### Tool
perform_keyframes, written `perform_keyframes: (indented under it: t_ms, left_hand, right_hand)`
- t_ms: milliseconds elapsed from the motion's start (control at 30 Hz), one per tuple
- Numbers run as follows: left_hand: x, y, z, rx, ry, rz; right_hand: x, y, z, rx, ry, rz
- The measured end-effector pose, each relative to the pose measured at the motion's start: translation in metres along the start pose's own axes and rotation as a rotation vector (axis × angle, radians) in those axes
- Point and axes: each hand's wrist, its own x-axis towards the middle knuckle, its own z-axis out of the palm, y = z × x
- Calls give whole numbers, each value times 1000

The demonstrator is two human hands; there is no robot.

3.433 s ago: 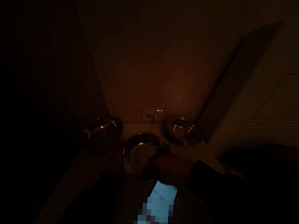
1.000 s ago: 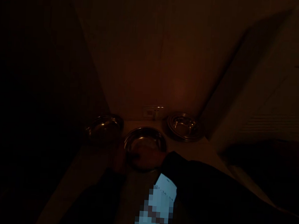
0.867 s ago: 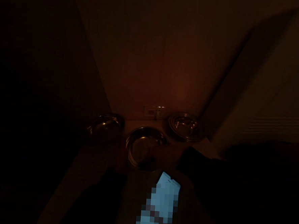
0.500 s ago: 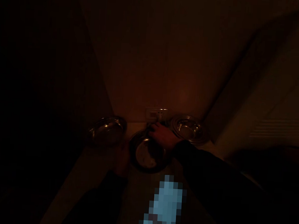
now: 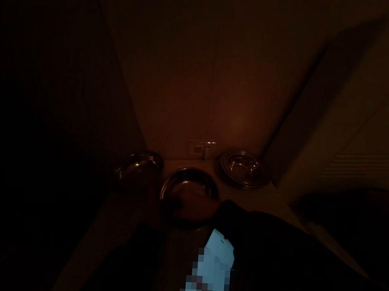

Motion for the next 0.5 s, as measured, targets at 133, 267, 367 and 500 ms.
perform_keyframes:
  t_ms: [133, 267, 367, 500]
  left_hand:
    - [-10, 9, 5, 333, -68, 70]
    - [-16, 10, 14, 446, -132, 61]
    - [-16, 7, 16, 448, -151, 66]
    - [-11, 2, 13, 425, -55, 69]
  right_hand:
    - [-26, 16, -15, -33, -222, 13]
    - [-30, 29, -18, -129, -171, 71]
    - [-16, 32, -10, -183, 42, 114]
    - [3, 29, 8, -173, 140, 97]
